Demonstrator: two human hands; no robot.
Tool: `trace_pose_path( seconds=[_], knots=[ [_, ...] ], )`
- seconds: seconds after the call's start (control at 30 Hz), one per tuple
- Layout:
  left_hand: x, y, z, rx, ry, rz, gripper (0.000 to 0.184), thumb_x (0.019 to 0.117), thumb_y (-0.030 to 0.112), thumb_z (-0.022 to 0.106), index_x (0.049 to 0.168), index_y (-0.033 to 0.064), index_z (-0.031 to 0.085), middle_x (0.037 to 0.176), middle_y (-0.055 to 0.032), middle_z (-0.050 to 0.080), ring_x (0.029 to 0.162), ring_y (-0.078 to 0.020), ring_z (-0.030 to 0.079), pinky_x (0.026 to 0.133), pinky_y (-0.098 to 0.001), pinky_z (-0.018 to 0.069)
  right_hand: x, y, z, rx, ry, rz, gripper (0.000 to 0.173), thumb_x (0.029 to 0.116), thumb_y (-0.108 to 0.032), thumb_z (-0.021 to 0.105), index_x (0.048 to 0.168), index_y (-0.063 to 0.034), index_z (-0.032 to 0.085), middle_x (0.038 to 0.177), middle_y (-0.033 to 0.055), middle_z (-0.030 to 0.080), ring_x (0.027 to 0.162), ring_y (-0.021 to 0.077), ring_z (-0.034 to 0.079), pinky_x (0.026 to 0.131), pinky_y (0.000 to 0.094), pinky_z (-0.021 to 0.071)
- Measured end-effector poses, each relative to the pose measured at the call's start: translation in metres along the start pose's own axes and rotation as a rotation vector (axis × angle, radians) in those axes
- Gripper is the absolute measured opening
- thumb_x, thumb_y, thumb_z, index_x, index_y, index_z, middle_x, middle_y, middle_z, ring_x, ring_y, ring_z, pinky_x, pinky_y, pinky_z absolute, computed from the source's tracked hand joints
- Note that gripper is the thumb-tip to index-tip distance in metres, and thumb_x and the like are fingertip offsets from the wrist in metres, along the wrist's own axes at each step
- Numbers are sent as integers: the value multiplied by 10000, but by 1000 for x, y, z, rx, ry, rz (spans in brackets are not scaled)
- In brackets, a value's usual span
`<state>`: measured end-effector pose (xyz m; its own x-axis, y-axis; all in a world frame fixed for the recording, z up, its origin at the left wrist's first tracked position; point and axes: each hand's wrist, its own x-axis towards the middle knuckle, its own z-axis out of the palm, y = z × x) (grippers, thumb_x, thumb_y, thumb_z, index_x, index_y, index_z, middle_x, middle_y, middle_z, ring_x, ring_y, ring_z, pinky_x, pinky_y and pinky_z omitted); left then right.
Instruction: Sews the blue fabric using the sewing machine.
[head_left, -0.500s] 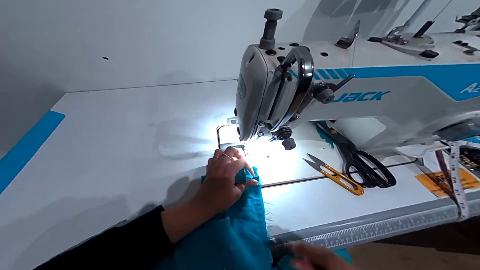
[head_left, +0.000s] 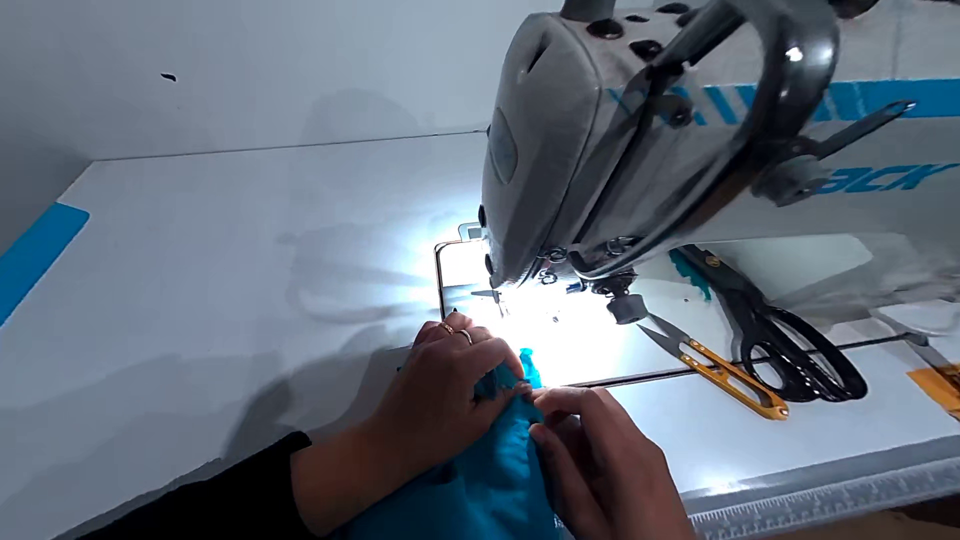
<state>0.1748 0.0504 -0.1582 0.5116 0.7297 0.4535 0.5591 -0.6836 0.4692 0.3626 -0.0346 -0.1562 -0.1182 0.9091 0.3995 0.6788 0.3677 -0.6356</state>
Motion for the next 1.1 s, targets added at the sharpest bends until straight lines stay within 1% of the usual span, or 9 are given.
trace_pose_path(
  seconds=[0.1,0.2,0.3,0.37,0.53,0.7,0.87,1.03,1.1],
  knots=[
    [-1,0,0,35,6,4,161,923,387,644,905,272,755,957,142,734,1020,-81,620,907,-349,426,1,0,0,-9,7,-5,170,991,-160,583,1088,-58,678,927,52,688,753,73,605,713,181,514],
    [-1,0,-1,65,-5,-7,181,913,392,640,938,276,777,1058,122,736,1066,-100,624,896,-358,450,1,1,-3,34,-31,-68,172,989,-115,554,1049,-93,713,1090,77,730,975,115,653,874,209,509],
    [1,1,-2,64,-26,-63,230,892,440,650,964,261,774,1072,80,704,1075,-137,610,882,-380,465,-1,2,-6,82,-121,-151,193,979,-126,552,1049,-135,732,1153,94,678,983,127,606,860,201,491],
    [2,2,-3,59,-36,-104,261,879,473,663,978,258,771,1090,61,686,1102,-155,597,894,-396,469,-2,4,-6,80,-187,-200,215,965,-168,551,1083,-160,731,1170,83,688,1026,175,610,866,283,480],
    [3,3,-4,66,11,-85,227,852,460,696,910,247,750,965,65,596,953,-122,559,822,-334,448,-4,5,-5,29,-224,-232,267,946,-255,533,1106,-177,731,1188,61,686,1052,205,593,855,329,457],
    [2,1,-8,-19,54,138,204,956,386,648,895,210,731,874,85,654,903,-45,587,802,-206,454,-4,5,-3,4,-196,-235,240,946,-254,535,1073,-165,718,1171,51,693,1076,201,601,891,314,464],
    [1,-1,-8,-118,-35,129,215,988,340,606,941,163,719,860,57,700,814,13,643,722,-121,510,-3,5,-4,52,-166,-195,203,910,-251,604,1047,-133,696,1087,90,644,1013,169,583,861,251,466],
    [3,1,-12,-301,-99,-52,194,960,372,652,939,189,715,941,109,727,893,60,655,760,-115,527,1,7,-8,250,-45,-22,188,960,-140,609,1115,-34,614,1071,99,645,688,4,541,568,130,458],
    [4,3,-14,-366,-93,-93,173,944,362,678,916,196,718,937,113,712,880,61,651,736,-105,532,2,11,-7,278,-45,-47,162,995,-123,554,1124,-47,616,1038,71,656,685,-4,540,583,124,462]
  ],
)
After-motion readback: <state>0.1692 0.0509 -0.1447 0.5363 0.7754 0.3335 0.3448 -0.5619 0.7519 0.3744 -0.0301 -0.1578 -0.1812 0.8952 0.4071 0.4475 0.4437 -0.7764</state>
